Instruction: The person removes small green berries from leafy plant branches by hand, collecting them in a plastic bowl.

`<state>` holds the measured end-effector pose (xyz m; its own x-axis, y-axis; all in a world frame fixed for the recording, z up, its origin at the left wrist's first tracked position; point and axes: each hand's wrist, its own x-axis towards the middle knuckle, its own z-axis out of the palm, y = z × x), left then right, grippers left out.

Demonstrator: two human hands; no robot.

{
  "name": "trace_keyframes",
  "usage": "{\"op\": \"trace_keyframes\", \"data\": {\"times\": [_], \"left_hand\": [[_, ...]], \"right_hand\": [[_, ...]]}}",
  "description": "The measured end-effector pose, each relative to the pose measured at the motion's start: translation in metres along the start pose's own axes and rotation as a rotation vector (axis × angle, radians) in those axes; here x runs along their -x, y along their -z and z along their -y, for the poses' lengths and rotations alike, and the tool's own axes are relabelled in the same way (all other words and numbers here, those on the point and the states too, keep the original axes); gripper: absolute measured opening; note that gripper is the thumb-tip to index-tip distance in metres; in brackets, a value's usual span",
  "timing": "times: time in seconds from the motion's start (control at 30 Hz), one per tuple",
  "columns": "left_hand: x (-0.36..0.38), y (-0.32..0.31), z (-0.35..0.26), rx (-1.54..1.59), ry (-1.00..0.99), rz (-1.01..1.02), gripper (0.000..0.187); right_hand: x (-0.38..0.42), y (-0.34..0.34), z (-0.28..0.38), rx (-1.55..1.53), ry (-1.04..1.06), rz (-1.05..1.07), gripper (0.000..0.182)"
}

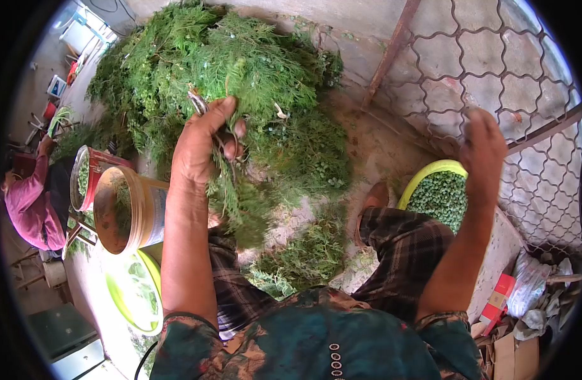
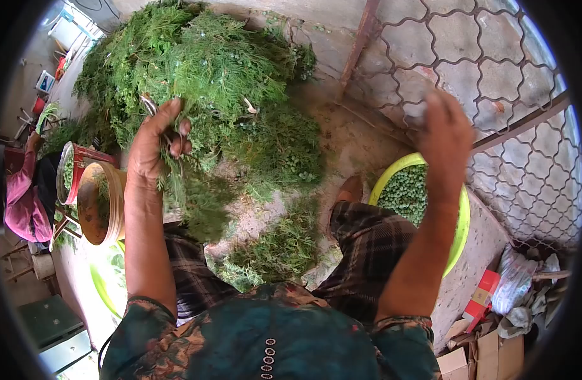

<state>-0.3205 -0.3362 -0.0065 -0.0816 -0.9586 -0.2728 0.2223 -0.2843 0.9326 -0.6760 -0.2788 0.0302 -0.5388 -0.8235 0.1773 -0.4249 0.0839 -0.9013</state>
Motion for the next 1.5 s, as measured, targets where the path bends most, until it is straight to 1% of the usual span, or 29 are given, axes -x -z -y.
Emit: {"op": "trace_keyframes", "data": {"times": [0.07, 0.13, 0.17, 0.2, 0.23, 0.27, 0.3, 0.37, 0.43, 0.5, 0.57, 0.63, 0.7, 0.8, 0.83, 0.9, 0.93, 0.97, 1.03, 1.1, 1.13, 1.17, 1.23, 1.27, 1.3, 1.33, 1.4, 1.43, 1.5], "left_hand": [[-0.002, 0.004, 0.001, 0.096, -0.003, 0.028, 0.029], [0.002, -0.002, -0.001, 0.193, 0.020, -0.007, 0.030], [0.004, -0.002, -0.004, 0.276, 0.043, -0.038, 0.031], [0.003, 0.002, -0.001, 0.321, 0.037, -0.064, 0.031], [0.001, 0.006, 0.000, 0.327, 0.028, -0.071, 0.031], [-0.001, 0.009, 0.001, 0.385, 0.025, -0.091, 0.030], [-0.004, 0.011, 0.004, 0.441, 0.026, -0.110, 0.028], [-0.008, 0.013, 0.007, 0.502, 0.030, -0.110, 0.025], [-0.011, 0.013, 0.009, 0.487, 0.005, -0.181, 0.024], [-0.014, 0.013, 0.010, 0.510, 0.004, -0.160, 0.024], [-0.014, 0.006, 0.007, 0.523, -0.028, -0.249, 0.024], [-0.016, 0.006, 0.008, 0.551, -0.044, -0.253, 0.026], [-0.020, 0.007, 0.011, 0.648, -0.014, -0.337, 0.028], [-0.022, 0.010, 0.015, 0.727, 0.011, -0.344, 0.031], [-0.020, 0.010, 0.015, 0.756, 0.032, -0.330, 0.031], [-0.016, 0.008, 0.011, 0.750, 0.062, -0.366, 0.032], [-0.011, 0.006, 0.008, 0.660, 0.069, -0.309, 0.033], [-0.007, 0.004, 0.005, 0.570, 0.076, -0.252, 0.034], [-0.003, 0.000, 0.004, 0.480, 0.079, -0.191, 0.036], [0.001, -0.001, 0.006, 0.302, -0.061, -0.036, 0.041], [0.006, -0.003, 0.004, 0.258, -0.072, -0.039, 0.033], [0.006, -0.001, 0.008, 0.255, -0.062, -0.036, 0.033], [0.003, 0.003, 0.012, 0.175, -0.187, -0.067, 0.020], [0.002, 0.005, 0.010, 0.147, -0.185, -0.156, 0.011], [0.002, 0.008, 0.007, 0.144, -0.186, -0.160, 0.011], [0.001, 0.013, 0.004, 0.122, -0.285, -0.195, 0.012], [0.002, 0.017, -0.003, 0.074, -0.432, -0.300, 0.014], [0.003, 0.021, -0.006, 0.075, -0.428, -0.356, 0.015], [0.001, 0.030, -0.007, 0.059, -0.471, -0.362, 0.016]], "right_hand": [[-0.009, 0.048, -0.049, 0.147, 0.096, -0.153, 0.026], [-0.019, 0.104, -0.138, 0.523, 0.170, -0.275, 0.030], [-0.007, 0.118, -0.160, 0.697, 0.012, -0.238, 0.032], [-0.005, 0.148, -0.219, 0.859, -0.042, -0.033, 0.037], [0.013, 0.165, -0.249, 1.075, -0.019, 0.183, 0.042], [0.023, 0.175, -0.260, 1.131, 0.062, 0.255, 0.043], [0.020, 0.168, -0.250, 1.131, 0.065, 0.260, 0.043], [0.018, 0.124, -0.184, 0.705, 0.035, 0.129, 0.037], [0.035, 0.059, -0.082, 0.205, 0.017, 0.250, 0.029], [0.060, 0.005, -0.020, 0.026, 0.174, 0.446, 0.021], [0.085, -0.038, 0.025, -0.055, 0.250, 0.697, 0.028], [0.098, -0.077, 0.028, 0.095, 0.506, 0.834, 0.045], [0.111, -0.104, 0.040, 0.104, 0.589, 0.825, 0.048], [0.112, -0.138, 0.029, 0.187, 0.842, 0.534, 0.042], [0.107, -0.142, 0.026, 0.186, 0.844, 0.536, 0.042], [0.093, -0.146, 0.018, -0.129, 0.240, 0.877, 0.041], [0.085, -0.154, 0.017, -0.312, 0.241, 0.882, 0.032], [0.079, -0.150, 0.016, -0.307, 0.244, 0.877, 0.032], [0.069, -0.135, 0.045, -0.763, -0.447, 1.094, 0.028], [0.058, -0.135, 0.037, -0.848, -0.492, 1.152, 0.025], [0.054, -0.137, 0.032, -0.939, -0.611, 1.177, 0.026], [0.053, -0.137, 0.027, -1.030, -0.737, 1.195, 0.027], [0.053, -0.136, 0.028, -1.075, -0.763, 1.184, 0.030], [0.053, -0.134, 0.030, -1.096, -0.832, 1.238, 0.028], [0.055, -0.134, 0.030, -1.117, -0.900, 1.293, 0.026], [0.058, -0.137, 0.026, -1.101, -0.827, 1.308, 0.024], [0.061, -0.133, 0.028, -1.003, -0.812, 1.278, 0.023], [0.062, -0.131, 0.030, -0.900, -0.786, 1.242, 0.022], [0.064, -0.131, 0.029, -0.912, -0.822, 1.206, 0.022]]}}
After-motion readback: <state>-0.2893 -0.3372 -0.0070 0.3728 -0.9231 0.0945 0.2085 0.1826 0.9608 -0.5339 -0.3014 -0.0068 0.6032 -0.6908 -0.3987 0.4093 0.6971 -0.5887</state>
